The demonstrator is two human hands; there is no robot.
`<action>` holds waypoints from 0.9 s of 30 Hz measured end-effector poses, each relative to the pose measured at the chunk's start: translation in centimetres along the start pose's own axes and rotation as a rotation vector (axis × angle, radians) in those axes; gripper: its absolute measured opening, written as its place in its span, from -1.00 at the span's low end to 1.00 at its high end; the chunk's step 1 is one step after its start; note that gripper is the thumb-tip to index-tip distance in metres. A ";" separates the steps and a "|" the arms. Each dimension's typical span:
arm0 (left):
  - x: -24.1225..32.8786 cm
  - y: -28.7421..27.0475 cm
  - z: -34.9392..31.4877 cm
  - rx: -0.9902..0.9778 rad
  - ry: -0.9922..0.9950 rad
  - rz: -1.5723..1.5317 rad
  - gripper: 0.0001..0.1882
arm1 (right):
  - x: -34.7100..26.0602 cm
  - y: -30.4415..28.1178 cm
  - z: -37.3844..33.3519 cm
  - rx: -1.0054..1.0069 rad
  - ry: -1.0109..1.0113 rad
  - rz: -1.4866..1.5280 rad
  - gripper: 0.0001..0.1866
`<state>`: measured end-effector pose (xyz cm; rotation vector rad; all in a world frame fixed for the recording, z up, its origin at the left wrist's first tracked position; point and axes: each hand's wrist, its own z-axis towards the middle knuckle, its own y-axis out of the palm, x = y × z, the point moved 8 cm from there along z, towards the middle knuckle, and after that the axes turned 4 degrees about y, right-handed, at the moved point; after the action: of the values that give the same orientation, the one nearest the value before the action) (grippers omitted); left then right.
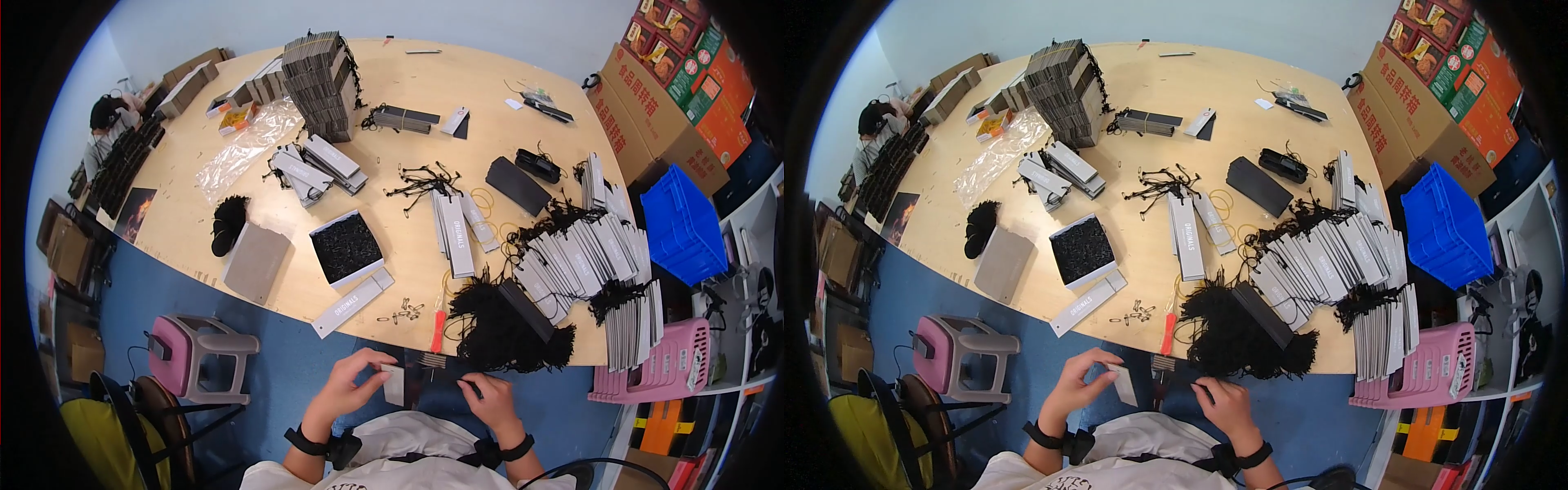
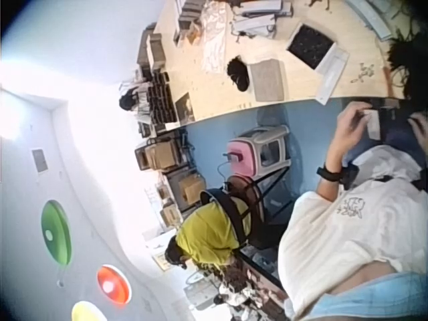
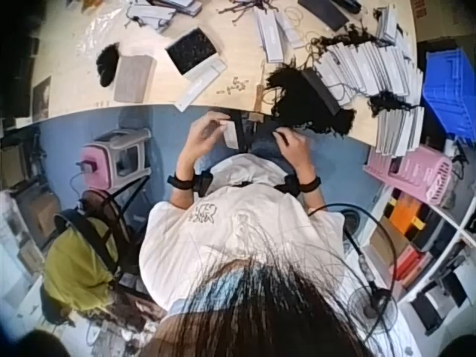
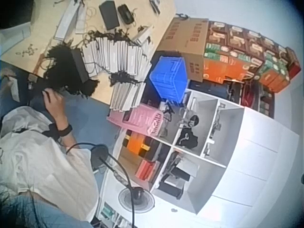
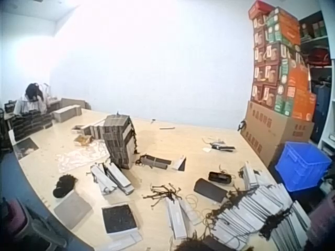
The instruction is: The person threads a black cord through a hole in a paper tag and ties it into a loop. They then pick up a stack of tags, remove a rubber band, and place the tags on the table before picking up another stack and securing it with a rubber band.
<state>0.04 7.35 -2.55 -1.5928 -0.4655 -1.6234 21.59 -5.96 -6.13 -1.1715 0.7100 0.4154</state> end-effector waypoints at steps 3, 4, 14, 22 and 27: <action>-0.6 1.7 -0.1 -0.096 -0.020 -0.015 -0.79 | -0.1 0.3 0.1 0.006 -0.011 -0.037 -0.89; -0.4 2.2 0.0 -0.116 -0.027 -0.032 -0.81 | -0.2 0.4 0.2 0.006 -0.011 -0.037 -0.89; -0.9 6.2 0.2 -0.196 -0.067 -0.011 -0.84 | -0.6 1.9 0.4 -0.059 -0.073 -0.166 -0.91; -0.7 6.2 0.8 -0.098 -0.029 0.040 -0.83 | -1.4 1.3 0.7 -0.039 -0.106 -0.153 -0.92; -0.5 6.2 1.0 -0.022 0.036 0.169 -0.83 | -3.9 -2.0 1.5 0.100 -0.236 -0.088 -0.95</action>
<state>5.27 4.41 -4.54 -1.5723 -0.2864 -1.5314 20.48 -5.02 -1.76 -1.0351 0.4675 0.4306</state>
